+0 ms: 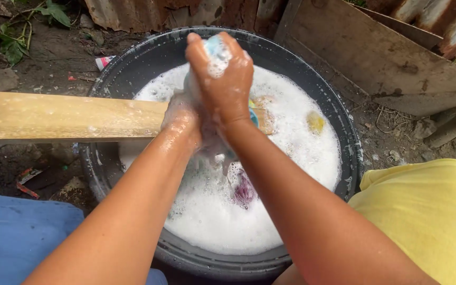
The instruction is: Washing clothes by hand in a large basin using soap and a wooden scrubbing board.
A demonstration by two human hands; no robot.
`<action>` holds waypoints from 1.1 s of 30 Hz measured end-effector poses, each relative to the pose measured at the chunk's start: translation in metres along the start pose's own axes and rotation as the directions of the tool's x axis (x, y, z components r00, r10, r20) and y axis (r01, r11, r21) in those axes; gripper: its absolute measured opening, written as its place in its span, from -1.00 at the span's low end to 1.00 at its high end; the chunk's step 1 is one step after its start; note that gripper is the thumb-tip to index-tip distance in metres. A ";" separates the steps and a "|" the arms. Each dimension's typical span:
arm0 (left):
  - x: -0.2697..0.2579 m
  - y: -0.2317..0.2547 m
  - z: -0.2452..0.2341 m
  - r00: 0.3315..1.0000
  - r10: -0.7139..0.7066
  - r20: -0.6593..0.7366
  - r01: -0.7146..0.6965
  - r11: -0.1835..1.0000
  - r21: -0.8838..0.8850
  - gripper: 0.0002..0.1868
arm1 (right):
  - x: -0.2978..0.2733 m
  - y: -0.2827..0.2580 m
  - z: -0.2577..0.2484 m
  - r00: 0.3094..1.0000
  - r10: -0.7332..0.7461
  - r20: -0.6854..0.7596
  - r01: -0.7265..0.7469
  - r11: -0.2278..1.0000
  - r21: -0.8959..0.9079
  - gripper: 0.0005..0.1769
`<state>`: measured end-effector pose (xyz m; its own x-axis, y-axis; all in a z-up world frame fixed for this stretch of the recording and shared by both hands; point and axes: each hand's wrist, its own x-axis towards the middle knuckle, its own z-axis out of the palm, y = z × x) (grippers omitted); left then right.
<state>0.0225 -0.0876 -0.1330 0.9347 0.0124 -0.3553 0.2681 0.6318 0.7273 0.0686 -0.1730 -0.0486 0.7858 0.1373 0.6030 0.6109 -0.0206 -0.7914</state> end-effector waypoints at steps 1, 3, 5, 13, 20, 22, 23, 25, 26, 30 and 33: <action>-0.002 0.001 0.000 0.996 -0.065 0.059 0.057 0.989 0.138 -0.49 | 0.012 0.007 -0.009 0.991 0.131 -0.003 -0.130 0.990 0.055 -0.54; -0.007 0.001 -0.001 0.985 -0.137 0.105 0.104 0.956 0.275 -0.47 | 0.022 0.033 -0.033 0.965 0.261 0.007 -0.260 0.959 0.112 -0.61; -0.014 -0.001 -0.003 0.941 -0.296 0.164 0.168 0.829 0.533 -0.42 | 0.016 0.073 -0.062 0.867 0.499 0.016 -0.477 0.838 -0.265 -0.59; -0.034 -0.047 -0.044 0.882 -0.274 -0.385 0.429 0.806 0.409 0.24 | -0.083 0.205 -0.141 0.126 0.979 -0.161 -0.974 0.153 0.166 -0.67; -0.012 -0.036 -0.083 0.917 -0.070 -0.393 0.074 0.997 -0.003 0.17 | -0.100 0.167 -0.159 0.442 0.886 -0.143 -0.857 0.370 -0.358 -0.58; -0.016 -0.031 -0.081 0.902 -0.057 -0.427 0.092 0.994 0.063 0.11 | -0.112 0.144 -0.155 0.397 0.912 -0.098 -0.834 0.314 -0.453 -0.44; -0.020 -0.025 -0.083 0.879 -0.020 -0.476 0.092 0.987 0.129 0.04 | -0.116 0.134 -0.146 0.350 0.936 -0.030 -0.790 0.278 -0.547 -0.28; -0.037 -0.001 -0.063 0.884 -0.077 -0.461 0.216 0.942 0.258 -0.05 | -0.122 0.126 -0.140 0.354 0.934 0.053 -0.718 0.307 -0.624 -0.34; -0.046 0.012 -0.054 0.880 -0.135 -0.455 0.330 0.863 0.382 -0.12 | -0.125 0.122 -0.136 0.346 0.928 0.136 -0.638 0.339 -0.691 -0.39; -0.061 0.052 -0.024 0.913 -0.147 -0.379 0.387 0.600 0.700 -0.32 | -0.129 0.111 -0.106 0.180 0.918 0.353 -0.826 0.336 -0.453 -0.55; -0.063 0.077 -0.008 0.977 0.068 -0.201 0.107 0.660 0.743 -0.52 | -0.126 0.103 -0.094 0.247 0.750 0.613 -0.852 0.469 -0.230 -0.74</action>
<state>-0.0179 -0.0332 -0.0594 0.8846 0.2111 -0.4158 0.4506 -0.1574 0.8787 0.0420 -0.2859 -0.1968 0.5935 0.6260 -0.5059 -0.3610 -0.3547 -0.8625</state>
